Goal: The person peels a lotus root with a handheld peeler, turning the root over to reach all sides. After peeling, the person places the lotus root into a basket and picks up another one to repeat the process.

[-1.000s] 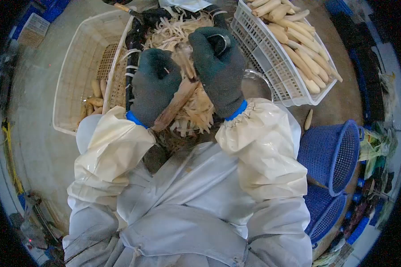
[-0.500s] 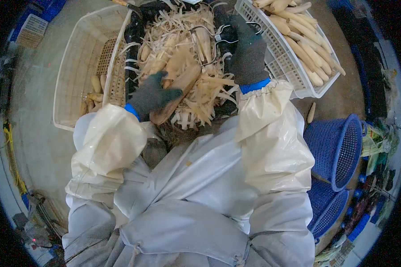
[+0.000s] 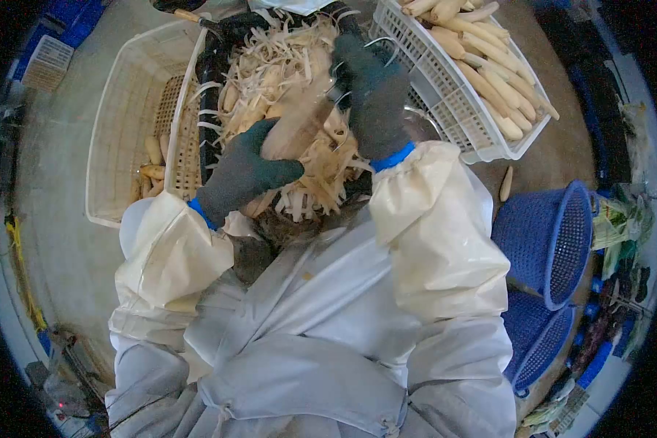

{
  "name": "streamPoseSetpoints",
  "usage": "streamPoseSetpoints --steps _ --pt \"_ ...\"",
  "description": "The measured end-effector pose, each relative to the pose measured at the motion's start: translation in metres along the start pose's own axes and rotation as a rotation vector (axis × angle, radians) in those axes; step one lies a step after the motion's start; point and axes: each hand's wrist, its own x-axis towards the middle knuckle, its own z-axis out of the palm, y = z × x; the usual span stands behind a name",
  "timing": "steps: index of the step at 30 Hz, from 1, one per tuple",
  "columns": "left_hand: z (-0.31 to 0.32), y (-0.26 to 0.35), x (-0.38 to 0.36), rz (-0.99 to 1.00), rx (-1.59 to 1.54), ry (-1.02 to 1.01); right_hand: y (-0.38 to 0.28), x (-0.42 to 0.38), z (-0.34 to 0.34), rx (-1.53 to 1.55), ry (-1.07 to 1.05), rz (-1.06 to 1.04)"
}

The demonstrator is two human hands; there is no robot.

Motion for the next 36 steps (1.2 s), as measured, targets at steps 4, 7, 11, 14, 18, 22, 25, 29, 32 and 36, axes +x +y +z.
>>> streamPoseSetpoints --steps 4,7,11,14,18,22,25,29,32,36 --pt "0.002 0.011 -0.013 -0.017 -0.067 -0.060 -0.017 -0.008 0.021 0.048 0.117 0.282" --pt "0.001 0.017 -0.022 0.115 -0.022 -0.011 0.033 0.024 -0.003 -0.261 0.176 -0.206" --pt "-0.007 0.013 -0.026 0.122 -0.086 -0.115 0.043 0.065 -0.053 -0.929 0.305 -0.596" --pt "-0.010 0.009 -0.024 0.218 -0.066 -0.087 0.032 0.075 -0.070 -0.498 0.609 -0.197" --pt "-0.008 -0.001 -0.012 0.209 -0.207 0.003 0.016 0.053 -0.056 -0.809 0.337 -0.622" --pt "-0.012 0.016 -0.020 0.081 -0.439 -0.152 -0.007 0.015 0.000 0.066 0.177 0.104" --pt "-0.016 0.020 -0.030 -0.036 -0.498 -0.316 0.028 0.065 -0.051 -0.213 0.445 -0.136" --pt "-0.019 0.018 -0.029 -0.027 -0.672 -0.323 0.062 0.088 -0.102 -1.210 0.455 -0.630" --pt "-0.018 0.004 -0.018 -0.217 -1.099 -0.358 0.039 0.071 -0.079 -0.592 0.381 -0.504" --pt "-0.022 0.014 -0.020 -0.204 -1.155 -0.370 0.014 0.060 -0.057 -0.217 0.318 -0.174"
